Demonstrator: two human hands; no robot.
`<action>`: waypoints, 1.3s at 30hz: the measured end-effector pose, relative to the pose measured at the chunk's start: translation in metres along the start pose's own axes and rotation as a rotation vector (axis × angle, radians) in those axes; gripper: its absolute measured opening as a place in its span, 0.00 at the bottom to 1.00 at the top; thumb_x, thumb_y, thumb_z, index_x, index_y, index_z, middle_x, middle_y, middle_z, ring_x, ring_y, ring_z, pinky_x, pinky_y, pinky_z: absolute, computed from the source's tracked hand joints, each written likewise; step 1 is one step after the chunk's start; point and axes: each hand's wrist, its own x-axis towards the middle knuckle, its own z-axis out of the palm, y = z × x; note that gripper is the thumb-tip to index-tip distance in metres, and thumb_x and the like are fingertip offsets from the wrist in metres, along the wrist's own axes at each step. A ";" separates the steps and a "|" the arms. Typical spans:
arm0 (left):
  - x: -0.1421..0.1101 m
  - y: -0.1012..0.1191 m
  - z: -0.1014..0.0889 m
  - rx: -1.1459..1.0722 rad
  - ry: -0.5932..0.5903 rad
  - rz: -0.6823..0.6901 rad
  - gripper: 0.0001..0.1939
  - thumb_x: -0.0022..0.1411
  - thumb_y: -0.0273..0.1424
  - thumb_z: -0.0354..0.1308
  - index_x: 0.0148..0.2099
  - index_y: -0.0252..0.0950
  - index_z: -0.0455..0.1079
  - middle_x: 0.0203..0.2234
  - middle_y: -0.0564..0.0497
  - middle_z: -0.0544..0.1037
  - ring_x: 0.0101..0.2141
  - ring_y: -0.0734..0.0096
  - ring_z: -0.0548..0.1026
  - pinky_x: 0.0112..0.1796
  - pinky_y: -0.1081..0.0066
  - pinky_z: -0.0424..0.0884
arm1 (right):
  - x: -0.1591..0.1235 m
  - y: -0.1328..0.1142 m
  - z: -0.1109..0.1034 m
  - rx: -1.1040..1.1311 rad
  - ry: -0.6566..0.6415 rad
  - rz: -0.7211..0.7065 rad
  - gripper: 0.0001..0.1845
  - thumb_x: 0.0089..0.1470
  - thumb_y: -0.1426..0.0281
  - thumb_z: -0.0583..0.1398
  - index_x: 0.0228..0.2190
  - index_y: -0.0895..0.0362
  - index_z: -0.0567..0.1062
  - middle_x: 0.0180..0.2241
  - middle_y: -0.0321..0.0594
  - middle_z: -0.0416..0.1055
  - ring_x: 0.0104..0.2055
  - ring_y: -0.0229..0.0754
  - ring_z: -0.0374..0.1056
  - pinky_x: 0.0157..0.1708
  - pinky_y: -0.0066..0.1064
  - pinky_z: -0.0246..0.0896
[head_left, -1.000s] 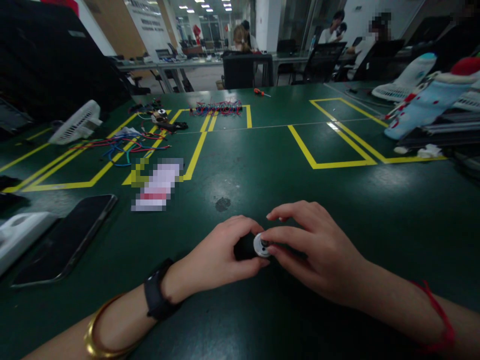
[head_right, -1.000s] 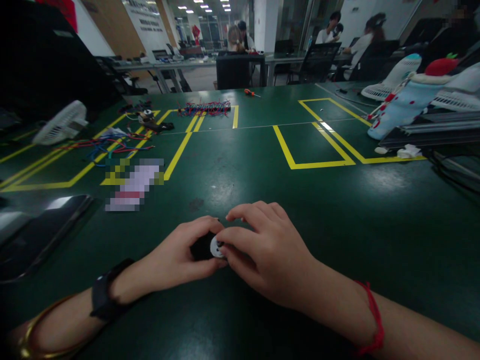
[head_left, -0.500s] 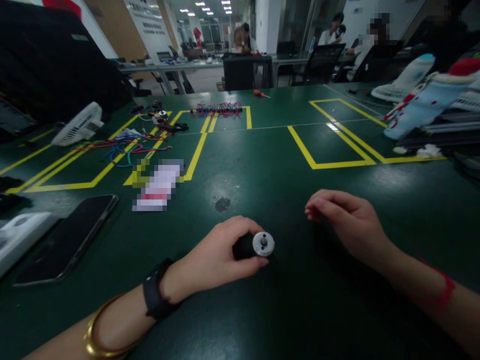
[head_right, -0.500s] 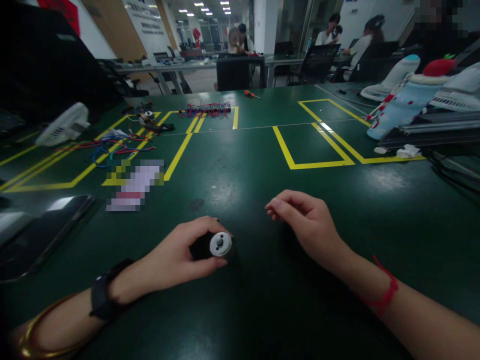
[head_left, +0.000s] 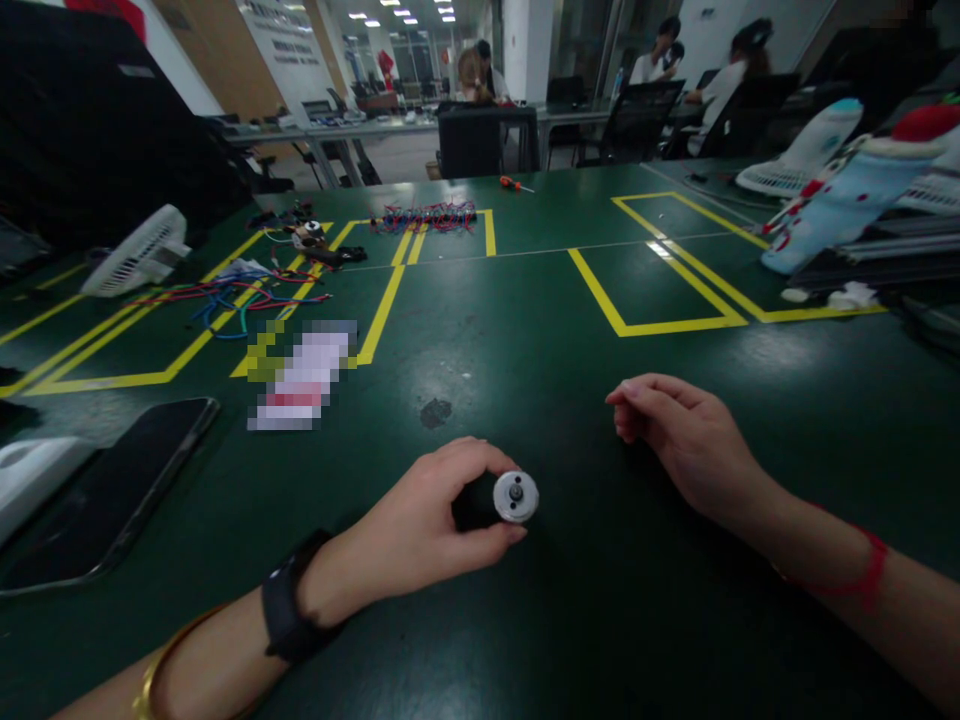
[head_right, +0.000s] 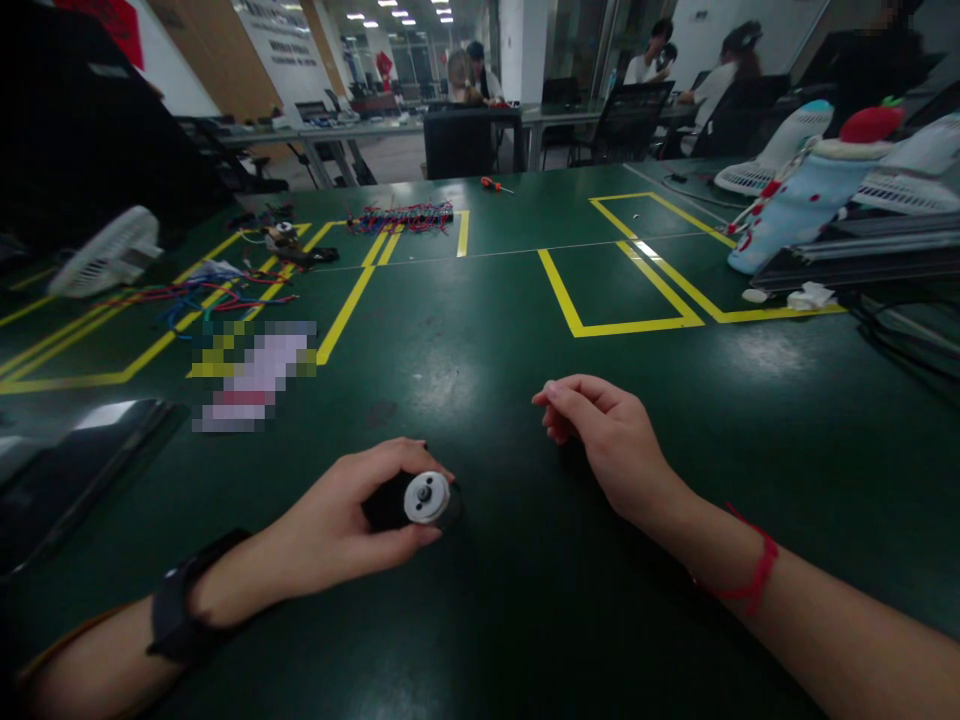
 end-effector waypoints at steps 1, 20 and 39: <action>0.000 0.000 0.000 0.000 -0.001 0.000 0.15 0.56 0.28 0.63 0.46 0.39 0.67 0.39 0.55 0.74 0.40 0.71 0.72 0.42 0.71 0.66 | 0.000 0.000 0.000 -0.019 -0.005 -0.008 0.10 0.56 0.60 0.61 0.30 0.53 0.78 0.25 0.34 0.69 0.28 0.37 0.64 0.28 0.30 0.59; 0.003 0.001 0.003 0.036 0.037 0.007 0.13 0.52 0.25 0.63 0.40 0.37 0.66 0.34 0.55 0.72 0.36 0.70 0.70 0.38 0.71 0.64 | -0.044 -0.029 0.053 -0.800 -0.220 -0.640 0.07 0.51 0.67 0.65 0.34 0.44 0.80 0.53 0.37 0.66 0.57 0.53 0.56 0.53 0.50 0.49; 0.001 0.002 0.000 0.012 0.005 0.004 0.13 0.57 0.28 0.63 0.45 0.39 0.68 0.38 0.53 0.74 0.39 0.69 0.71 0.42 0.69 0.65 | -0.017 -0.020 0.012 -0.810 -0.663 -0.383 0.05 0.57 0.66 0.60 0.34 0.51 0.78 0.42 0.40 0.68 0.45 0.46 0.62 0.45 0.41 0.57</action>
